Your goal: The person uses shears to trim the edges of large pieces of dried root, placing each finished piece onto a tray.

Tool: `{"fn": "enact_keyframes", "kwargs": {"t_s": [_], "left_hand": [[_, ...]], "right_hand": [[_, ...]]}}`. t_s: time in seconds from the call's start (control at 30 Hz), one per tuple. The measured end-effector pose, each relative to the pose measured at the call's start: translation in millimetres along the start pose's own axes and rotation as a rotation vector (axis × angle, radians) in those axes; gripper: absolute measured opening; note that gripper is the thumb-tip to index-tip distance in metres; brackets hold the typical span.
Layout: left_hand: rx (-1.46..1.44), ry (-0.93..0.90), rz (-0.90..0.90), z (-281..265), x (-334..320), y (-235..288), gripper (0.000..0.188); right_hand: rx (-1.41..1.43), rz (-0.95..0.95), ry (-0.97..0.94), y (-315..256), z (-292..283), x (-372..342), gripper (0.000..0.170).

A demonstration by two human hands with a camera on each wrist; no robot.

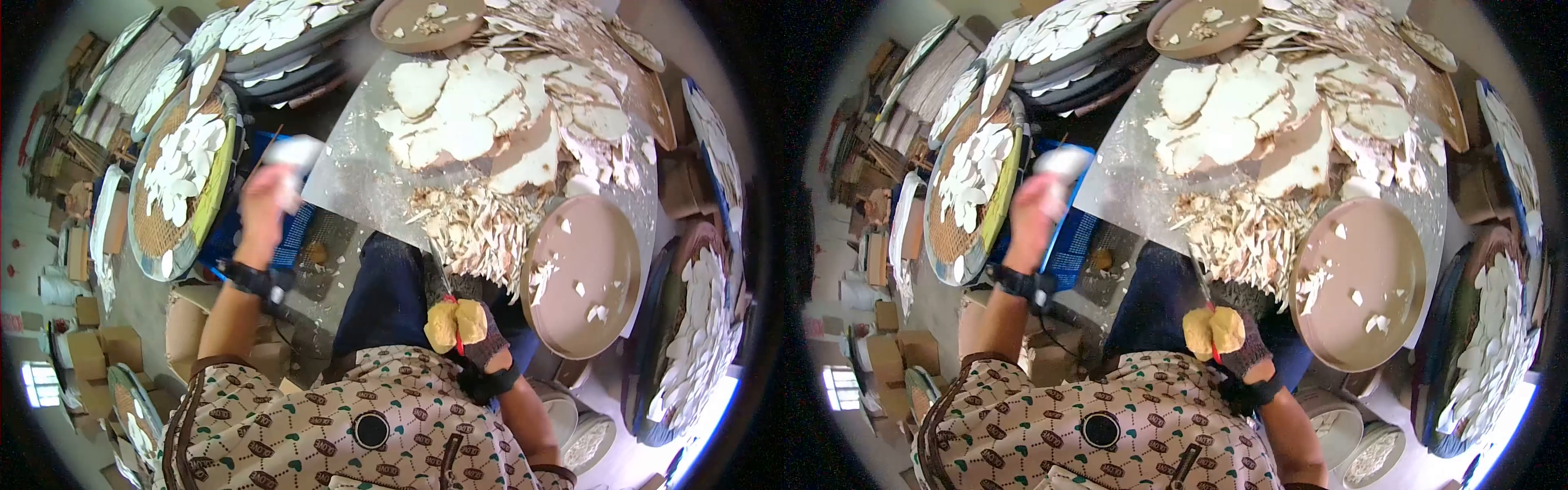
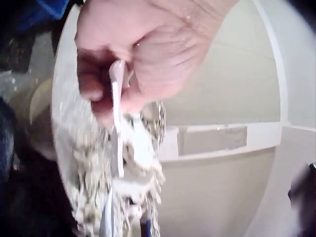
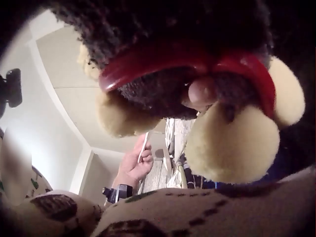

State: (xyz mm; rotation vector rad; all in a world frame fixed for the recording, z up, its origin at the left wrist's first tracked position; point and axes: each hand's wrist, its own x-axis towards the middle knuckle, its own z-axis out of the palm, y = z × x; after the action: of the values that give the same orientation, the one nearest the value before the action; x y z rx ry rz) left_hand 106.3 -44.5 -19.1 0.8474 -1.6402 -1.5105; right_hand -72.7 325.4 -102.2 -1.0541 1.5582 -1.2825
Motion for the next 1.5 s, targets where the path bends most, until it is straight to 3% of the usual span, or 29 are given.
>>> {"fn": "enact_keyframes", "kwargs": {"t_s": [0.03, 0.07, 0.1, 0.13, 0.2, 0.23, 0.27, 0.3, 0.33, 0.37, 0.47, 0.57, 0.67, 0.7, 0.77, 0.83, 0.9, 0.93, 1.0, 1.03, 1.07, 1.1, 1.23, 1.4, 1.43, 1.5], "left_hand": [[-0.183, 0.142, 0.145, -32.0, 15.7, 7.6, 0.033], [-0.185, 0.464, 0.218, -24.3, 21.2, 38.0, 0.038], [-0.152, 0.515, 0.309, -30.1, 31.0, 45.2, 0.042], [-0.120, 0.440, 0.378, -19.1, 36.6, 52.5, 0.037], [0.333, 0.152, 0.496, 19.9, 36.5, 74.4, 0.018], [0.273, 0.074, 0.333, 46.4, 33.9, 78.7, 0.014], [0.543, 0.075, 0.391, 63.8, 39.0, 56.6, 0.014], [-0.086, -0.162, 0.273, 85.0, 51.1, 11.9, 0.013], [0.309, -0.153, 0.249, 116.6, 35.9, 26.9, 0.014], [0.296, -0.287, 0.290, 136.1, 36.6, 11.2, 0.024], [0.623, -0.240, 0.534, 187.9, 38.0, -11.6, 0.048], [0.759, -0.055, 0.499, 205.8, 36.0, -22.4, 0.056], [0.794, -0.290, 0.393, 200.5, 42.6, -16.3, 0.048], [0.744, -0.311, 0.360, 201.0, 44.5, -19.4, 0.037], [0.687, -0.263, 0.488, 197.8, 47.1, -23.5, 0.021], [0.686, -0.302, 0.289, 189.5, 49.8, -8.9, 0.017], [0.344, -0.215, 0.271, 176.4, 47.0, -16.4, 0.018], [0.227, -0.264, 0.140, 170.9, 49.1, -18.9, 0.023], [-0.015, -0.341, -0.083, 162.2, 40.9, -16.3, 0.029], [-0.142, -0.369, -0.172, 159.2, 30.4, -3.1, 0.030], [-0.266, -0.395, -0.266, 157.7, 20.9, 7.7, 0.030], [-0.267, -0.416, -0.287, 157.4, 12.2, 12.7, 0.032], [-0.228, -0.504, -0.366, 161.5, -16.2, 23.7, 0.036], [-0.061, -0.674, -0.417, 169.5, -37.8, 24.1, 0.035], [-0.027, -0.720, -0.432, 169.9, -40.3, 22.1, 0.034], [0.041, -0.804, -0.458, 170.6, -42.6, 18.4, 0.033]], "right_hand": [[0.092, 0.031, 0.015, 28.8, 1.8, -2.4, 0.022], [0.273, 0.069, 0.008, 20.9, 2.6, 0.8, 0.024], [0.461, 0.108, 0.009, 11.1, 3.4, 4.5, 0.026], [0.641, 0.148, 0.016, 1.3, 4.3, 7.9, 0.028], [0.579, 0.067, -0.078, -4.2, 4.3, 18.3, 0.031], [0.698, 0.117, -0.017, -36.3, 9.4, 23.0, 0.034], [0.752, 0.157, -0.080, -25.2, 9.0, 23.5, 0.036], [0.877, 0.230, -0.034, -3.7, 10.2, 19.4, 0.037], [0.995, 0.313, 0.020, 15.1, 10.0, 15.4, 0.038], [1.003, 0.345, 0.053, 18.7, 8.3, 13.2, 0.037], [0.489, 0.243, 0.026, -14.8, 5.5, 8.7, 0.033], [0.144, 0.173, 0.033, -42.7, 2.8, -0.4, 0.031], [-0.045, 0.081, 0.046, -60.9, 1.3, 0.6, 0.032], [-0.233, 0.075, -0.039, -47.8, -3.2, 2.5, 0.035], [-0.251, 0.003, 0.053, -20.8, -2.0, -8.8, 0.026], [-0.231, -0.044, 0.061, -35.3, -2.0, -3.6, 0.024], [-0.183, -0.107, -0.008, -46.6, -5.5, 3.5, 0.020], [0.181, 0.028, 0.024, -55.6, -1.3, 4.3, 0.019], [0.258, 0.149, -0.043, -30.2, -4.4, 1.8, 0.020], [0.195, 0.094, -0.025, -15.8, -3.3, -1.4, 0.019], [0.388, 0.138, -0.022, -18.6, -4.0, 1.1, 0.019], [0.594, 0.113, -0.042, -0.9, -0.5, 1.8, 0.019], [0.701, 0.038, -0.008, 5.7, 2.8, 2.3, 0.021], [1.341, -0.110, -0.091, -2.1, 4.3, 5.7, 0.024], [1.511, 0.018, -0.075, -0.8, 1.6, 4.1, 0.025], [1.476, 0.040, -0.069, 3.7, -1.6, 4.6, 0.025]]}}
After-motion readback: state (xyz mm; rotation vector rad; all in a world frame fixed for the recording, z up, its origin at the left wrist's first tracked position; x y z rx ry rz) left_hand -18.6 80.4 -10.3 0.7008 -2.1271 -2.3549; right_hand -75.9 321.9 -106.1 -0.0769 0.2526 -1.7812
